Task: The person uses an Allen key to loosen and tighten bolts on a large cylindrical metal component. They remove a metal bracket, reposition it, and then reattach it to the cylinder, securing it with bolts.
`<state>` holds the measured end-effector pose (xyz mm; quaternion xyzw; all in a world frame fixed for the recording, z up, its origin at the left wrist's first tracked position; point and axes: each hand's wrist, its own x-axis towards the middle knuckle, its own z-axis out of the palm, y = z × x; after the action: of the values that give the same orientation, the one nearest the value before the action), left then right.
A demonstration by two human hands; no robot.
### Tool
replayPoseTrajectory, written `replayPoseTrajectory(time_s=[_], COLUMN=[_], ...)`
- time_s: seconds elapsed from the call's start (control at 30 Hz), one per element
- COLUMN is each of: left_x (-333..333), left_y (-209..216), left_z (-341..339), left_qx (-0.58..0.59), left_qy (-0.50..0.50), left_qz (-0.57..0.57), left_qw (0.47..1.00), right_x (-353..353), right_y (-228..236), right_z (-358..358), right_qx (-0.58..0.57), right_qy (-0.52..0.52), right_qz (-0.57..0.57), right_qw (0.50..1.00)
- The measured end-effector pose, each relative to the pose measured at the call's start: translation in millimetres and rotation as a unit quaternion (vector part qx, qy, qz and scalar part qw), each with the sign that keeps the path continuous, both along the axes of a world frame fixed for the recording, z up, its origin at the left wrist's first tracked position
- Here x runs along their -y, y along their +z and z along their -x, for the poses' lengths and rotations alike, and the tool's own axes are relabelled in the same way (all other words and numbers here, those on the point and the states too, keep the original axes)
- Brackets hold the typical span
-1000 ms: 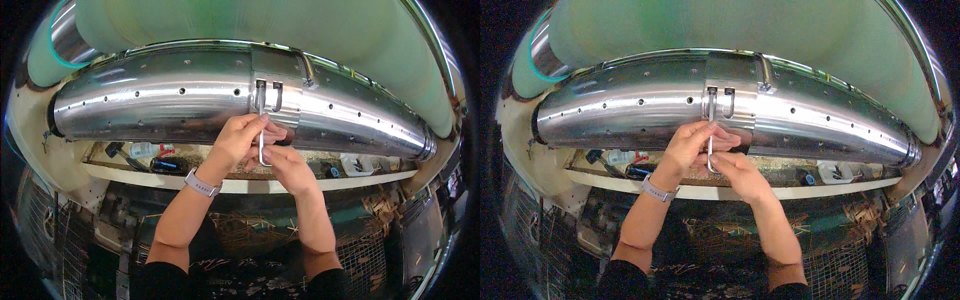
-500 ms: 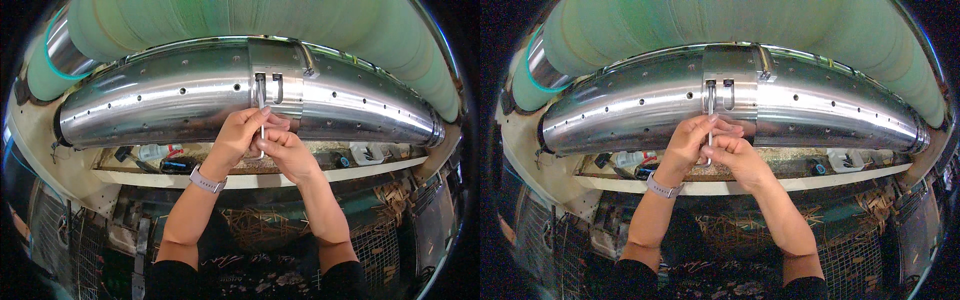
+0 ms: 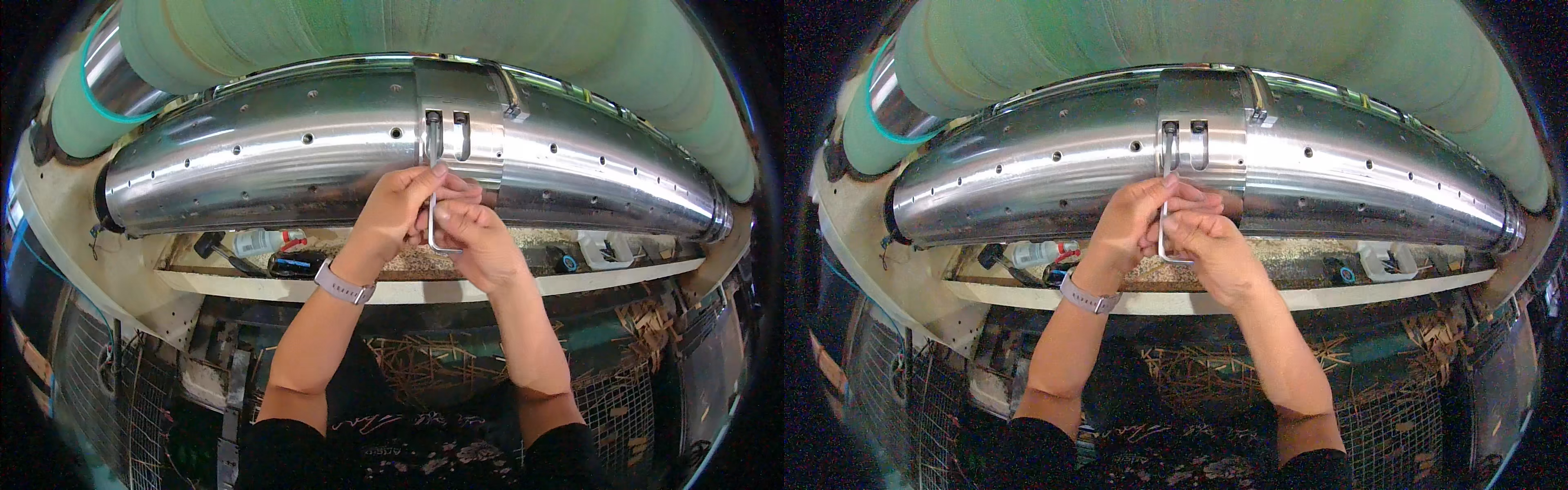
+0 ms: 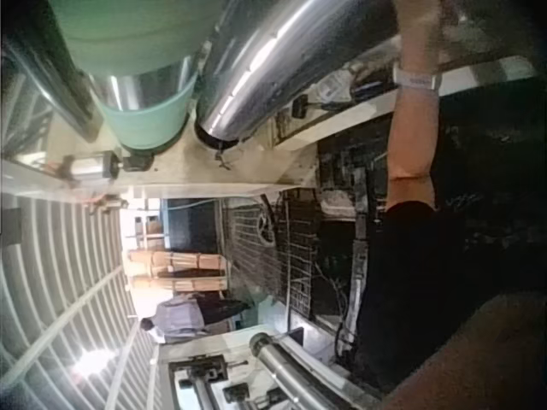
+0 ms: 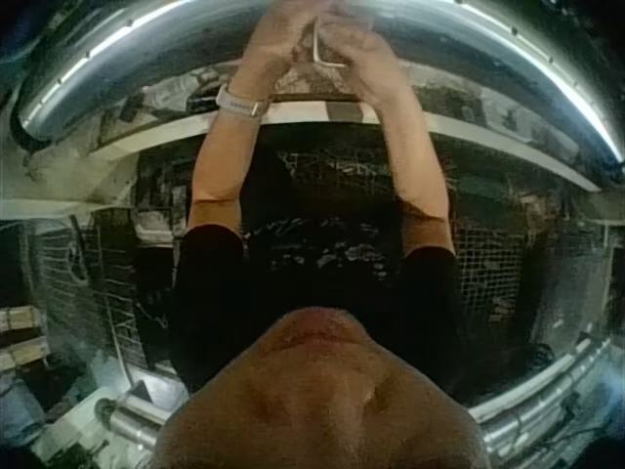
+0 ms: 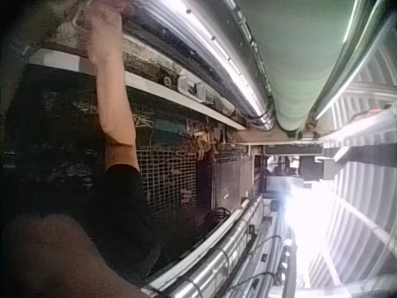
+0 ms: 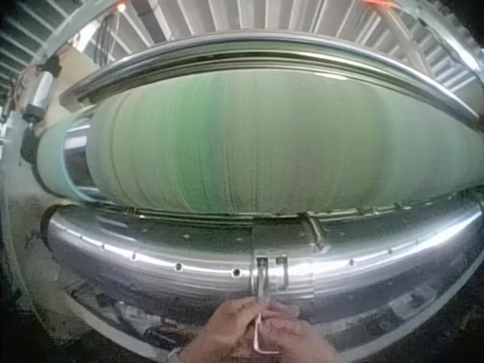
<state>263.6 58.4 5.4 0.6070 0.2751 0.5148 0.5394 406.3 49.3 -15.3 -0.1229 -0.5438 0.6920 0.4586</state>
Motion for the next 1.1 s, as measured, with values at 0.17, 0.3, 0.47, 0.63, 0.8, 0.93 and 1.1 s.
replayPoseTrajectory(time_s=[0.17, 0.3, 0.47, 0.63, 0.8, 0.93, 1.1], left_x=[8.8, 8.5, 3.7, 0.2, -3.5, 12.3, 13.0], left_y=[6.7, 7.1, 5.5, 5.4, 4.9, 17.1, 19.2], left_z=[-4.6, -4.5, -4.3, -6.7, -2.2, -2.9, -3.3], left_qx=[0.031, 0.008, -0.007, 0.076, 0.067, 0.037, 0.044], left_qy=[0.021, 0.046, 0.062, 0.027, 0.025, 0.018, -0.001], left_qz=[-0.009, -0.033, -0.025, -0.004, -0.011, 0.009, 0.027], left_qw=[0.999, 0.998, 0.998, 0.997, 0.997, 0.999, 0.999], right_x=[-9.7, -7.9, -7.5, -8.7, 0.4, -5.4, -2.2], right_y=[3.6, -0.2, 6.3, 7.4, 19.4, 20.0, 29.3], right_z=[-1.9, 1.6, 1.1, -0.9, 1.1, -4.6, -8.4], right_qx=[0.019, -0.012, -0.031, -0.007, 0.016, 0.050, 0.088], right_qy=[0.037, 0.002, 0.031, 0.023, -0.004, 0.018, 0.030], right_qz=[-0.049, -0.027, 0.002, -0.049, -0.039, -0.065, -0.081], right_qw=[0.998, 1.000, 0.999, 0.999, 0.999, 0.996, 0.992])
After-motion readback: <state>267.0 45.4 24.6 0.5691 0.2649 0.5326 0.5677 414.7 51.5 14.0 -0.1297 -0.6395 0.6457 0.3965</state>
